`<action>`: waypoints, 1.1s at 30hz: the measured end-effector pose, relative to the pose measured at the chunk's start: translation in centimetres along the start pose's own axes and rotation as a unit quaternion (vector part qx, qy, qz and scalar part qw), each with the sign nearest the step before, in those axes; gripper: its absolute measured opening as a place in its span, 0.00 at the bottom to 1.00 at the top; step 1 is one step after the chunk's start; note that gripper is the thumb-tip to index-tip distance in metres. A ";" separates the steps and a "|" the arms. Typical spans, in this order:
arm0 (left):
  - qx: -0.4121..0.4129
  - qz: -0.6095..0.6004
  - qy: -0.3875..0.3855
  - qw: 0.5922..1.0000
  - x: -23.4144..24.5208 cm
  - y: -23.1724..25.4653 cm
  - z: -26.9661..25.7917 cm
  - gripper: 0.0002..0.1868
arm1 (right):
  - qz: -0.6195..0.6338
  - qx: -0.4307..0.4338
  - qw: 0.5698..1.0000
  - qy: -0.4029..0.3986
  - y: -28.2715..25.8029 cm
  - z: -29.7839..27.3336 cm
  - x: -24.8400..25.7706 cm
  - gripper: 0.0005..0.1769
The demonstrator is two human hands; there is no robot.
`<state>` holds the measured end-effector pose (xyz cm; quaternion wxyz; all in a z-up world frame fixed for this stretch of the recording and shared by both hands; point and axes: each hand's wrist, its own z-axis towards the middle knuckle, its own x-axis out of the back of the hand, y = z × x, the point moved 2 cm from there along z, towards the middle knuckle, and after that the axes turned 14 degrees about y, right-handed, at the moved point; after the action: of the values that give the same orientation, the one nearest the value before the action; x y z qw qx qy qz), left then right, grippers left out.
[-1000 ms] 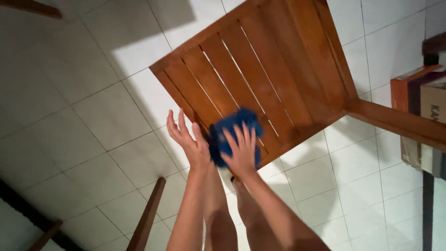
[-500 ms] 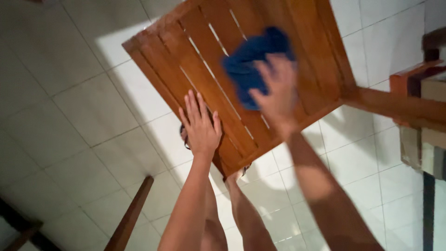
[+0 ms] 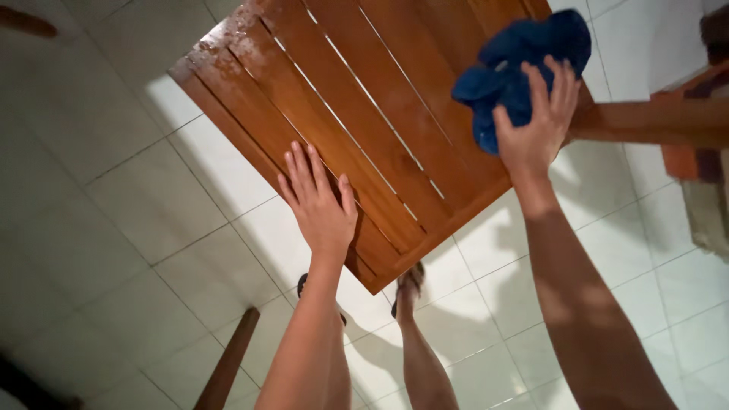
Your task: The person wipes a wooden chair with a blue cloth, cleaning the backrest, seat, and legs. The person moves around the chair to reach different surfaces and continues wiping until the entire chair is covered.
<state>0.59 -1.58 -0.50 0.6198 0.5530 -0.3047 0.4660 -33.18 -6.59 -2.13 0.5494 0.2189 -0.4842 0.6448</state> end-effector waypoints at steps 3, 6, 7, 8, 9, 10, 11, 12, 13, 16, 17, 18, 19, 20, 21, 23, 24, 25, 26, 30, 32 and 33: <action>-0.007 -0.016 0.011 1.000 0.0 -0.2 0.1 0.34 | 0.008 0.008 1.000 0.010 0.5 -0.4 0.0 0.31; -0.019 -0.020 0.025 0.999 -0.1 -0.4 -0.3 0.34 | -0.001 0.038 0.999 0.028 1.3 -0.8 -0.4 0.32; -0.024 -0.017 0.031 0.999 -0.2 -0.5 -0.4 0.34 | 0.005 0.043 0.999 0.029 1.5 -1.1 -0.7 0.30; -0.031 -0.018 0.037 0.999 -0.5 -0.4 -0.3 0.33 | 0.007 0.047 0.998 0.033 1.8 -1.1 -0.8 0.28; -0.029 -0.019 0.032 0.999 -0.6 -0.3 -0.5 0.33 | 0.009 0.052 0.998 0.037 2.1 -1.0 -0.9 0.26; -0.028 -0.020 0.029 0.999 -0.5 -0.4 -0.6 0.33 | 0.011 0.060 0.997 0.044 2.1 -0.9 -1.0 0.26; -0.028 -0.021 0.026 0.999 -0.4 -0.5 -0.6 0.34 | 0.014 0.067 0.996 0.051 2.1 -0.7 -1.1 0.25; -0.036 -0.028 0.029 0.999 -0.3 -0.6 -0.7 0.33 | 0.015 0.073 0.996 0.057 2.0 -0.9 -1.0 0.25; -0.045 -0.034 0.031 0.998 -0.3 -0.7 -0.8 0.33 | 0.017 0.079 0.995 0.062 1.8 -1.0 -0.9 0.24; -0.084 -0.020 0.027 0.996 -0.4 -1.0 -0.6 0.32 | 0.031 0.102 0.992 0.073 1.7 -0.9 -0.6 0.23; -0.099 -0.010 0.023 0.995 -0.6 -1.2 -0.5 0.32 | 0.038 0.108 0.991 0.073 1.9 -0.9 -0.5 0.23; -0.117 -0.011 0.025 0.993 -0.8 -1.3 -0.6 0.31 | 0.044 0.109 0.990 0.075 2.1 -1.2 -0.4 0.24; -0.135 -0.012 0.027 0.990 -1.0 -1.6 -0.6 0.31 | 0.050 0.110 0.990 0.078 2.2 -1.5 -0.4 0.24; -0.147 -0.013 0.032 0.989 -1.0 -1.8 -0.9 0.31 | 0.059 0.110 0.989 0.084 2.2 -1.6 -0.5 0.25; -0.154 -0.022 0.035 0.987 -1.0 -2.0 -1.3 0.33 | 0.068 0.108 0.988 0.083 2.1 -1.7 -0.6 0.25; -0.184 -0.044 0.051 0.981 -1.1 -2.3 -1.5 0.37 | 0.081 0.099 0.988 0.090 1.9 -1.6 -0.5 0.23; -0.190 -0.077 0.069 0.976 -1.0 -2.4 -1.7 0.38 | 0.089 0.096 0.987 0.092 1.6 -1.5 -0.3 0.22; -0.196 -0.109 0.086 0.971 -0.9 -2.5 -2.0 0.39 | 0.114 0.134 0.981 0.084 1.0 -1.8 0.1 0.22; -0.198 -0.144 0.103 0.964 -0.9 -2.9 -2.1 0.40 | 0.137 0.175 0.972 0.074 0.2 -1.9 0.5 0.22; -0.171 -0.375 0.153 0.898 -0.6 -4.6 -2.9 0.29 | 0.172 0.267 0.948 0.032 -4.1 -6.4 1.9 0.24; -0.153 -0.435 0.170 0.871 0.2 -4.6 -2.9 0.25 | 0.206 0.238 0.949 -0.025 -7.6 -11.1 2.9 0.32; -0.149 -0.460 0.183 0.856 0.5 -4.2 -2.3 0.23 | 0.192 0.269 0.943 -0.045 -9.7 -13.6 3.7 0.31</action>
<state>4.34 0.99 -2.23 0.8831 0.4357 0.0372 0.1699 -22.00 6.29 -1.28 0.3139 0.2903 -0.3497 0.8336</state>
